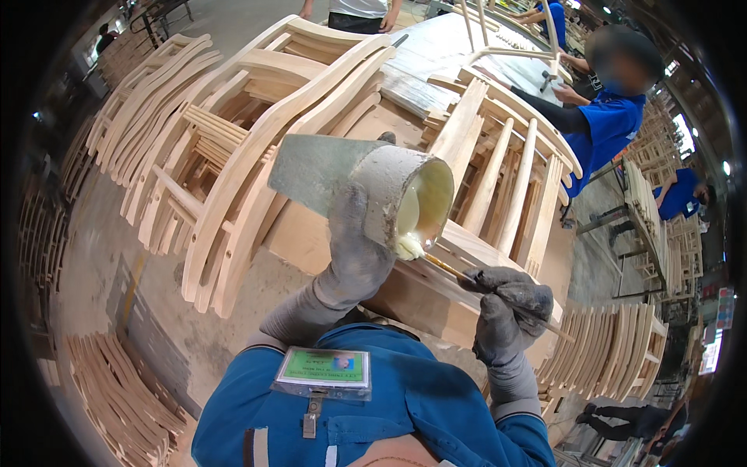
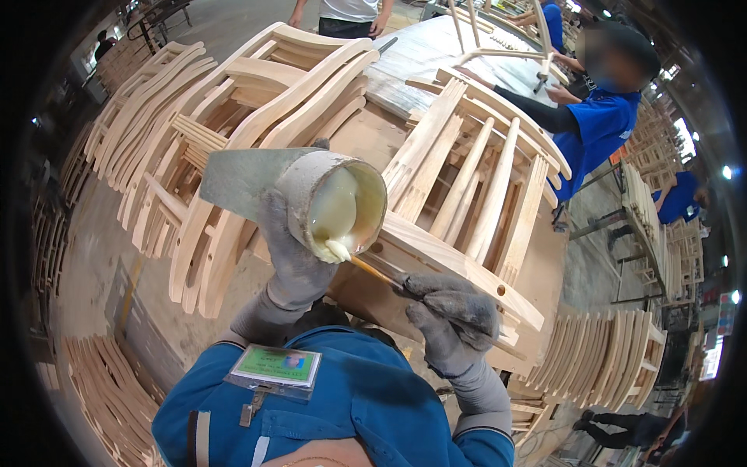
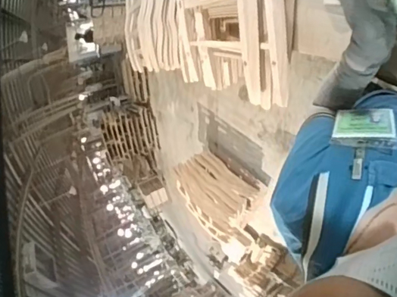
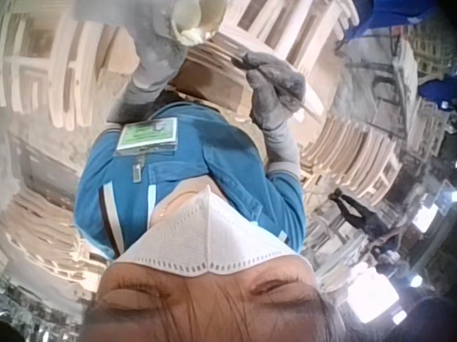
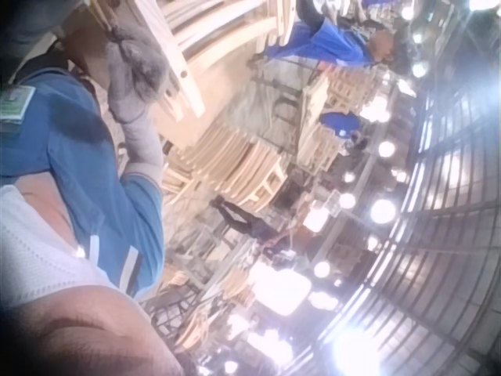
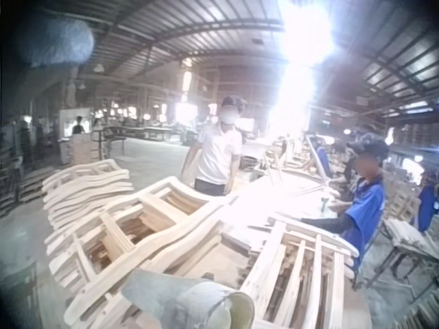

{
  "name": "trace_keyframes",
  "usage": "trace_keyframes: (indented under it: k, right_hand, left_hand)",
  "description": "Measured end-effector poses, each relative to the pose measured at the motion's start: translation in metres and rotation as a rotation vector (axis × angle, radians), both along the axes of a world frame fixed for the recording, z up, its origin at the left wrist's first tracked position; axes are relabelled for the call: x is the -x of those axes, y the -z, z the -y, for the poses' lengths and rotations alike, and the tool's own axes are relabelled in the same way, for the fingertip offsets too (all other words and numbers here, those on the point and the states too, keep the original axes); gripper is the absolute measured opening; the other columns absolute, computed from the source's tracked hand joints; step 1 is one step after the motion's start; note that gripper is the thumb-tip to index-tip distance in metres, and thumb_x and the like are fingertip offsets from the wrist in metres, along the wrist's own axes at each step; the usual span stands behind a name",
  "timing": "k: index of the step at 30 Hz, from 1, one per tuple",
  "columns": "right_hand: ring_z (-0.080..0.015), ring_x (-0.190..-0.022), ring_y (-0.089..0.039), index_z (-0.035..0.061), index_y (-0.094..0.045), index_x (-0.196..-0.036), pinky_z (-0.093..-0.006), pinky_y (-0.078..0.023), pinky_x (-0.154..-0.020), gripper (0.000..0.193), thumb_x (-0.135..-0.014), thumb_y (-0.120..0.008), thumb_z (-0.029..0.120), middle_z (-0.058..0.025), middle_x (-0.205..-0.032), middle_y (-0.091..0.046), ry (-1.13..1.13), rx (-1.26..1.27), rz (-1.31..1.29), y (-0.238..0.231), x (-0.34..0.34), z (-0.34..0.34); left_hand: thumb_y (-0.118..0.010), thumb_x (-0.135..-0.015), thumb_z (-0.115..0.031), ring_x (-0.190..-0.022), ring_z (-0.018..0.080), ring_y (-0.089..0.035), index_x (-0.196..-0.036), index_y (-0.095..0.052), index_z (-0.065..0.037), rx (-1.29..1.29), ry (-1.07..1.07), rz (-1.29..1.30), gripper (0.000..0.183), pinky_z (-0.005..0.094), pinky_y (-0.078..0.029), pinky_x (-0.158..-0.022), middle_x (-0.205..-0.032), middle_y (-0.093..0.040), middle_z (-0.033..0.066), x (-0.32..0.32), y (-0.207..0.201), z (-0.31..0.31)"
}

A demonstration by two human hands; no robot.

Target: The person applies glue to the joints of wooden chair frames using a brush and a container of glue. The person repeatedly dips the brush into the container and applies glue to multiple chair frames on a workbench in a factory setting.

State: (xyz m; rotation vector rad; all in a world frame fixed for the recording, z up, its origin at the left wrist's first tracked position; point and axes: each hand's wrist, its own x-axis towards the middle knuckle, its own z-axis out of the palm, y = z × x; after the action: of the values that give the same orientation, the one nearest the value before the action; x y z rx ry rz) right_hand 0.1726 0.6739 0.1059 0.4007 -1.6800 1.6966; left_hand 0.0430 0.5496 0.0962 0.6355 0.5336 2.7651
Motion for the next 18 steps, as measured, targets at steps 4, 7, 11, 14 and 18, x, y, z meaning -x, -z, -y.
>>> trace_keyframes:
  k: [4, 7, 11, 14, 18]
  right_hand:
    - [-0.0288, -0.081, -0.063, -0.0003, -0.05, -0.095, -0.0413, -0.056, -0.07, 0.015, -0.082, -0.057, -0.002, -0.0218, -0.09, -0.06, 0.002, 0.247, 0.1, -0.003, 0.003, 0.005]
    - [-0.025, -0.071, -0.063, -0.0027, -0.047, -0.093, -0.0356, -0.056, -0.063, 0.009, -0.086, -0.05, 0.001, -0.0168, -0.084, -0.058, 0.249, 0.242, 0.296, -0.015, 0.02, 0.001]
    - [-0.0165, -0.075, -0.063, -0.0051, -0.054, -0.091, -0.0279, -0.053, -0.07, 0.008, -0.085, -0.056, -0.001, -0.0129, -0.082, -0.062, 0.279, 0.16, 0.355, -0.012, 0.047, -0.019]
    - [-0.0143, -0.073, -0.062, -0.0046, -0.055, -0.089, -0.0252, -0.052, -0.069, 0.007, -0.084, -0.058, 0.0, -0.0116, -0.078, -0.063, 0.255, 0.068, 0.397, 0.002, 0.062, -0.027]
    - [-0.0125, -0.071, -0.061, -0.0048, -0.055, -0.089, -0.0232, -0.05, -0.067, 0.007, -0.084, -0.059, 0.0, -0.011, -0.077, -0.063, 0.266, -0.006, 0.431, 0.009, 0.074, -0.025]
  left_hand:
    - [-0.061, -0.083, -0.027, -0.114, 0.027, -0.046, -0.129, -0.033, 0.001, 0.537, -0.63, -0.447, 0.06, 0.0376, -0.037, -0.097, -0.127, -0.042, 0.0186, 0.012, 0.029, 0.005]
    - [-0.068, -0.076, -0.03, -0.111, 0.025, -0.047, -0.127, -0.034, 0.001, 0.956, -0.962, -0.784, 0.069, 0.0349, -0.039, -0.095, -0.122, -0.044, 0.0159, 0.025, 0.038, 0.026]
    - [-0.068, -0.075, -0.031, -0.11, 0.0241, -0.048, -0.124, -0.036, -0.001, 0.708, -0.709, -0.329, 0.065, 0.0337, -0.04, -0.094, -0.119, -0.046, 0.0135, 0.023, 0.055, 0.031]
    - [-0.054, -0.086, -0.031, -0.111, 0.0227, -0.048, -0.125, -0.036, -0.004, 0.858, -0.743, -0.295, 0.05, 0.0356, -0.041, -0.095, -0.121, -0.046, 0.0105, 0.032, 0.074, 0.044]
    - [-0.043, -0.092, -0.025, -0.115, 0.0207, -0.046, -0.128, -0.034, -0.006, 0.035, -0.098, 0.368, 0.041, 0.037, -0.043, -0.095, -0.125, -0.044, 0.0077, 0.028, 0.061, 0.049]
